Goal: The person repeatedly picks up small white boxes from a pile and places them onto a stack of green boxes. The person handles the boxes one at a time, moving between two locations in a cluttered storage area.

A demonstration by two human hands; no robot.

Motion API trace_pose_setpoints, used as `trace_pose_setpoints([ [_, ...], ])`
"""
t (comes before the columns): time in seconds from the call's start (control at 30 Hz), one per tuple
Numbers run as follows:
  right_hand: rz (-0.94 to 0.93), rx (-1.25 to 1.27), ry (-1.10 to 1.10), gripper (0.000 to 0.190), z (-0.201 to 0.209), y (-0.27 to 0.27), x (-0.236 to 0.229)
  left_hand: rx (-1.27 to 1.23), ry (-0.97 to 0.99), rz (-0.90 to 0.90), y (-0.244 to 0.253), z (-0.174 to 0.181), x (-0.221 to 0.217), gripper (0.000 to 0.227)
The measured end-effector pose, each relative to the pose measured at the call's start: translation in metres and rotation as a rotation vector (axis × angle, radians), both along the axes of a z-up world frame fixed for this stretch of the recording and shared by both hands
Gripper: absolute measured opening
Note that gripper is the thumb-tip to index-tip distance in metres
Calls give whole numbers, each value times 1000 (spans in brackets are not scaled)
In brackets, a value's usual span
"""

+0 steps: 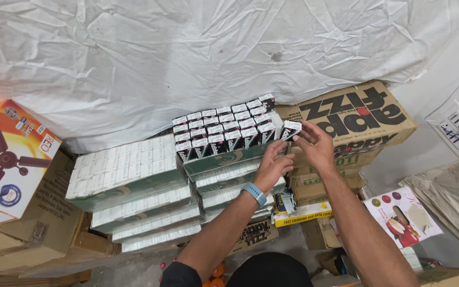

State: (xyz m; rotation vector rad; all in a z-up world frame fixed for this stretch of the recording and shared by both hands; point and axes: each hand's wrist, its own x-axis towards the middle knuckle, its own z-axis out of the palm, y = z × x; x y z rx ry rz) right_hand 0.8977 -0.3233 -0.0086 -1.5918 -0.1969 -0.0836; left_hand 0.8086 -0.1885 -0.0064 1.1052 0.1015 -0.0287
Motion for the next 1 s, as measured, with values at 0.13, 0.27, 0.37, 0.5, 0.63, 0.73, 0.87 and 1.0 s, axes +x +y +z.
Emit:
trace_pose_setpoints([
  [0.13,35,-15,-27,59,-21,4,51,0,26,-89,-5,16,26,83],
  [0.27,97,37,-27,58,-35,13,87,-106,28,-57,-15,51,46,100],
  [0.37,134,75,-3,56,-46,19,116,-164,68,-9,-18,58,65,101],
  [0.5,204,58,7,57,-46,26,133,-178,101,17,-20,74,77,98],
  [0.63,285,35,41,57,-63,32,155,-187,94,70,-25,68,87,100],
  [0.73,293,50,75,53,-47,34,152,-171,91,96,-30,78,87,99],
  [0.87,297,56,66,51,-50,30,152,-109,94,121,-40,63,91,100],
  [1.0,319,71,70,52,-47,26,153,-118,87,139,-48,50,98,100],
])
